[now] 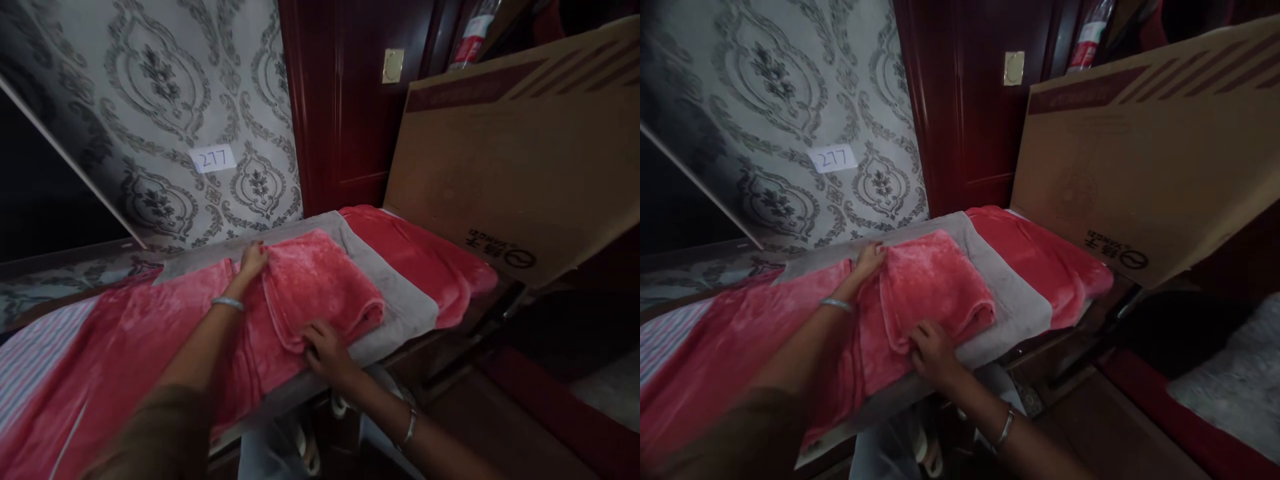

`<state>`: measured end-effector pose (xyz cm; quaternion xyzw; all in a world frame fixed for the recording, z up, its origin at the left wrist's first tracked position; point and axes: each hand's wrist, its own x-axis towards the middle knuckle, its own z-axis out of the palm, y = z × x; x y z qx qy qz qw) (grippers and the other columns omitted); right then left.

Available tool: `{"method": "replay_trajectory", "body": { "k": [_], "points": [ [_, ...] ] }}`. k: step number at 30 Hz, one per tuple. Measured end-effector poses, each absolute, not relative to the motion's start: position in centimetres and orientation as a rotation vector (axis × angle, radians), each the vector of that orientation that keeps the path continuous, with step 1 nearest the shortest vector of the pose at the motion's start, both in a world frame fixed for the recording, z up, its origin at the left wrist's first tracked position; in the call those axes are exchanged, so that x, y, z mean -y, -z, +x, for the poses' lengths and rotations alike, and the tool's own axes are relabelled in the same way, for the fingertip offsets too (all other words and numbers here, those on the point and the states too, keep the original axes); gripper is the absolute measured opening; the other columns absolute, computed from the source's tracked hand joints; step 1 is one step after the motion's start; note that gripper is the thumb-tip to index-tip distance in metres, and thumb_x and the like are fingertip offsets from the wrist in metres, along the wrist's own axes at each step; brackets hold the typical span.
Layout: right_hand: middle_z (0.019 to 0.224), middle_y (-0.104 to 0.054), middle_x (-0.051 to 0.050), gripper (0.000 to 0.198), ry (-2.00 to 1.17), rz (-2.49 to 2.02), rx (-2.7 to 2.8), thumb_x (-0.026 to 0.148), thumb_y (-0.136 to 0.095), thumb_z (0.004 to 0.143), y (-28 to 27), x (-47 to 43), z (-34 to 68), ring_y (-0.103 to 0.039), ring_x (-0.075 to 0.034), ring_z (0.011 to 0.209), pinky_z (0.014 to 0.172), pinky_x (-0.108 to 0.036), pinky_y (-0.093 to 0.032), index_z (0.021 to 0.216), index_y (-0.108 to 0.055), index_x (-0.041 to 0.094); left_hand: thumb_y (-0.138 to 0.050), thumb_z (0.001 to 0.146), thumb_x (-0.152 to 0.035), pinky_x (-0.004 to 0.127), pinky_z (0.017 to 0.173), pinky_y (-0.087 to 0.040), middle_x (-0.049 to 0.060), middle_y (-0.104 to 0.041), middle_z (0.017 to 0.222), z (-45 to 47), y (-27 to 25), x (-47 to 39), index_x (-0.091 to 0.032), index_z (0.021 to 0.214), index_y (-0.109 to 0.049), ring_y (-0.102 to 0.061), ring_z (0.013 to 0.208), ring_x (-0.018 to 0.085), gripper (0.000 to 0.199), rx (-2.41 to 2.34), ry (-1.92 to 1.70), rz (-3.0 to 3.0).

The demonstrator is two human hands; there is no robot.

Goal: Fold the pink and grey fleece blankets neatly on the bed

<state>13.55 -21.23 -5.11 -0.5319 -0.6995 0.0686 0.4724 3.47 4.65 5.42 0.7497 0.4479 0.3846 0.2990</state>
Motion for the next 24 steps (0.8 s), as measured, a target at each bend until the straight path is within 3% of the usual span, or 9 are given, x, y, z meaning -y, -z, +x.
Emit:
{"method": "replay_trajectory", "body": {
  "k": [2,4,10,15,18,20,24],
  "points": [
    [0.106,-0.065,-0.007,0.044,-0.208,-1.265,1.551,0.004,-0.051,0.073,5.2,21.0,13.4,-0.061,-0.021,0.099,0.087,-0.036,-0.051,0.112,-0.059,0.021,-0.062,0.088,-0.024,0.040,0.095,-0.055,0.007,-0.072,0.110,2.2,-5.9,-2.0,-0.015,0.112,-0.070,-0.068,0.102,0.022,0.027,-1.060,-0.897,2.055],
    [0.107,-0.065,-0.007,0.043,-0.240,-1.211,1.426,0.006,-0.052,0.075,5.3,20.8,13.3,-0.063,-0.021,0.101,0.090,-0.037,-0.052,0.116,-0.056,0.022,-0.057,0.082,-0.017,0.039,0.098,-0.053,0.007,-0.075,0.108,0.4,-5.8,1.6,-0.016,0.109,-0.072,-0.069,0.103,0.023,0.031,-0.846,-0.720,2.134],
    [0.114,-0.065,-0.008,0.045,-0.251,-1.124,1.300,0.013,-0.051,0.078,4.6,20.3,13.1,-0.064,-0.020,0.108,0.097,-0.038,-0.052,0.123,-0.051,0.021,-0.066,0.071,-0.021,0.046,0.110,-0.042,0.012,-0.063,0.136,-2.7,-3.0,11.5,-0.020,0.133,-0.059,-0.057,0.126,0.029,0.062,-0.451,-0.500,2.506],
    [0.110,-0.066,-0.008,0.030,-0.162,-1.138,1.404,0.022,-0.052,0.089,3.0,21.5,14.0,-0.063,-0.021,0.104,0.094,-0.039,-0.053,0.119,-0.056,0.021,-0.060,0.082,-0.025,0.041,0.094,-0.049,0.009,-0.072,0.100,-0.8,-1.9,12.1,-0.020,0.098,-0.066,-0.066,0.097,0.025,0.018,-0.692,-0.651,2.585],
    [0.110,-0.064,-0.010,0.024,0.090,-1.307,1.289,0.027,-0.054,0.093,3.0,23.7,16.5,-0.059,-0.025,0.107,0.098,-0.046,-0.049,0.115,-0.060,0.023,-0.055,0.084,-0.026,0.033,0.083,-0.051,0.006,-0.071,0.092,-0.1,-1.4,11.4,-0.021,0.092,-0.063,-0.065,0.085,0.021,0.013,-0.863,-0.776,2.418],
    [0.116,-0.061,-0.011,0.029,0.286,-1.425,1.152,0.030,-0.057,0.092,3.6,25.2,18.7,-0.054,-0.028,0.114,0.104,-0.052,-0.043,0.120,-0.059,0.023,-0.054,0.083,-0.027,0.030,0.078,-0.050,0.003,-0.070,0.086,0.1,-1.0,11.3,-0.021,0.089,-0.062,-0.063,0.080,0.019,0.011,-0.950,-0.837,2.328],
    [0.135,-0.050,-0.017,0.060,0.460,-1.552,0.974,0.038,-0.062,0.086,5.1,25.7,22.3,-0.044,-0.032,0.128,0.110,-0.058,-0.036,0.140,-0.045,0.018,-0.056,0.076,-0.029,0.029,0.073,-0.049,0.001,-0.067,0.078,0.1,-0.2,11.5,-0.022,0.084,-0.061,-0.061,0.075,0.019,0.011,-0.952,-0.972,2.300]
  ]
}}
